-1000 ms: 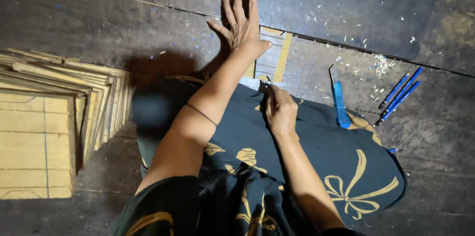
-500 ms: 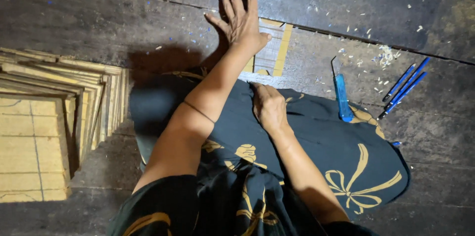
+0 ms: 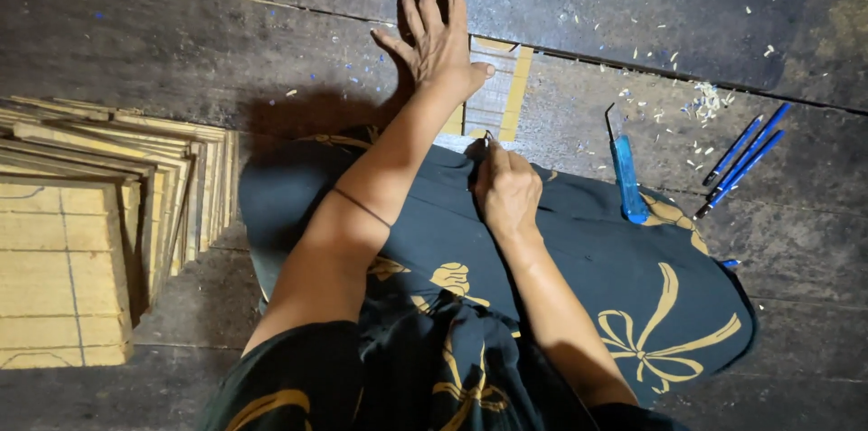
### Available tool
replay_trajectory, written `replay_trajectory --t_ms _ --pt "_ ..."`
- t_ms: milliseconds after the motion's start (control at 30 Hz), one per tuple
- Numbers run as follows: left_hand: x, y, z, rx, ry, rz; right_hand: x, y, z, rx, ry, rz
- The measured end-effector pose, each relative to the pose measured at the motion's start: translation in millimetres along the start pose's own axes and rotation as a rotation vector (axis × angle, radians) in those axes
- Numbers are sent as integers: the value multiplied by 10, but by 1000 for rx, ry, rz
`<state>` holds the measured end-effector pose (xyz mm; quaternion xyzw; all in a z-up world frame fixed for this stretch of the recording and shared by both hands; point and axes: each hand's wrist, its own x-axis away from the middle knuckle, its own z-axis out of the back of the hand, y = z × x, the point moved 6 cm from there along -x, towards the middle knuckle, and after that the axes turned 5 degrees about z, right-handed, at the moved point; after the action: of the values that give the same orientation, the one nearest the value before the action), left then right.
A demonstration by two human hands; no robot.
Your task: Marking and scoring small wooden slats using a pencil and utility knife with a template guide.
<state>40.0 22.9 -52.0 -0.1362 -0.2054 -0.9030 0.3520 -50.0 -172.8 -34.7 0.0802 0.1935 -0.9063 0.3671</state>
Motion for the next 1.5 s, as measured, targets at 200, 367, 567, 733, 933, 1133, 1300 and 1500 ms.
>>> replay_trajectory --t_ms 200,367,567,733,933,1133,1300,1500 --pt "43 28 124 14 -44 19 -36 147 178 -136 -65 -216" --pt "89 16 92 28 27 -47 -449 67 39 -184 83 -150" --pt "135 -202 64 182 201 -41 -334 376 -266 -177 35 -331" --pt "241 -356 -312 453 302 19 134 975 -166 -148 191 -522" --pt "903 98 -435 546 277 26 291 1305 -301 -46 271 -595" --pt "1078 293 -432 529 388 -24 289 1279 -308 -53 285 -586" --pt "1156 225 -215 423 498 22 212 1272 -314 44 315 -507" --pt "1943 -41 575 791 284 -321 516 2088 -958 -103 352 -387"
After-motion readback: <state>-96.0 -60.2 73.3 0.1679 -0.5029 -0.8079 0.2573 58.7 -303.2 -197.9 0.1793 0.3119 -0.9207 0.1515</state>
